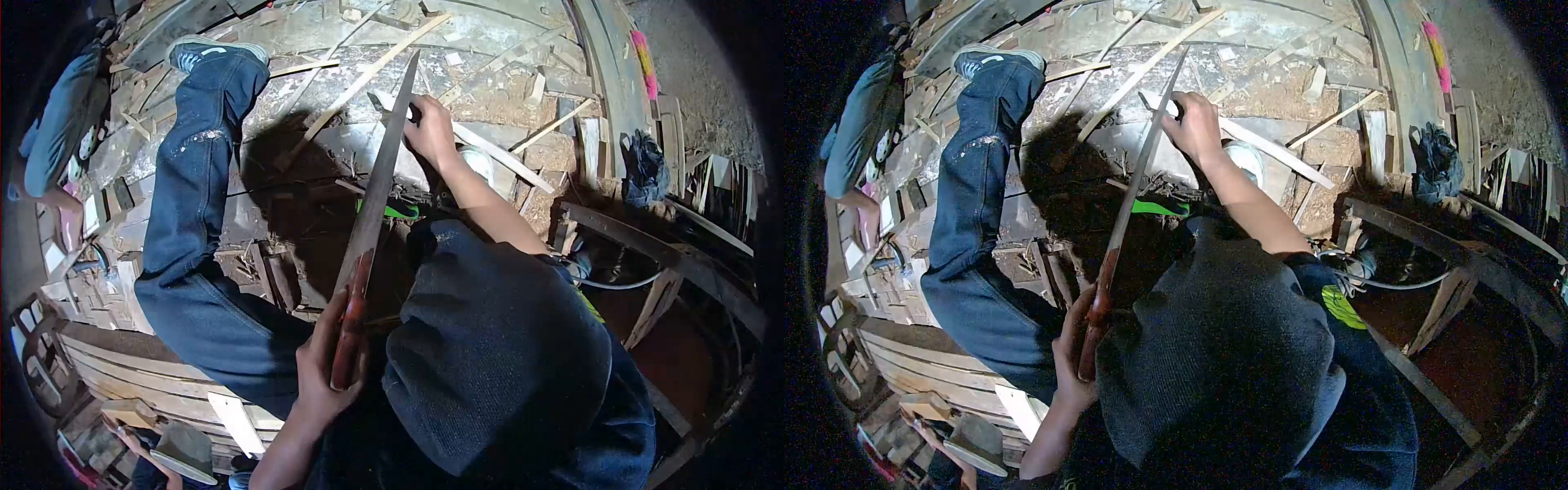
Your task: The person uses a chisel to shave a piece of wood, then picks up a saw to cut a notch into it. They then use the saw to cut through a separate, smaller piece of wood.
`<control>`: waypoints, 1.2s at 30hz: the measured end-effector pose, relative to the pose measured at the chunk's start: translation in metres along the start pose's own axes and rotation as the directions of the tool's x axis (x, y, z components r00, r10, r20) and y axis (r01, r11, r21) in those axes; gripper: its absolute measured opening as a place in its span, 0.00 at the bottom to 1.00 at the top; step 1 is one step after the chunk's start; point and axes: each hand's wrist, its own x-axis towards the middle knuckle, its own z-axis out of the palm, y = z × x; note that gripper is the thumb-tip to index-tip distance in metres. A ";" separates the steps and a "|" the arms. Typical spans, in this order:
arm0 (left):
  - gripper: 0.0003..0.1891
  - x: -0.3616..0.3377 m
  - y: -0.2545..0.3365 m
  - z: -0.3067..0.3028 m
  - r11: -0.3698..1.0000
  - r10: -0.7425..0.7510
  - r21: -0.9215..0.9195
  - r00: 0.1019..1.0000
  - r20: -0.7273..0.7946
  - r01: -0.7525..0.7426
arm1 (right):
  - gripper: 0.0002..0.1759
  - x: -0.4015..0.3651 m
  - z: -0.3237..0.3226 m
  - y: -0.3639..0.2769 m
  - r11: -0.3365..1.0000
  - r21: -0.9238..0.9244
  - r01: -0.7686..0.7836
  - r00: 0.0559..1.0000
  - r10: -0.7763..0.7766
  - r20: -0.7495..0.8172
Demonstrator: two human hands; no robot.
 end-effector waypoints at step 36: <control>0.34 0.009 0.000 -0.001 0.998 0.046 -0.053 0.999 -0.006 -0.046 | 0.20 -0.002 0.003 0.003 0.999 0.046 -0.005 1.000 0.004 0.018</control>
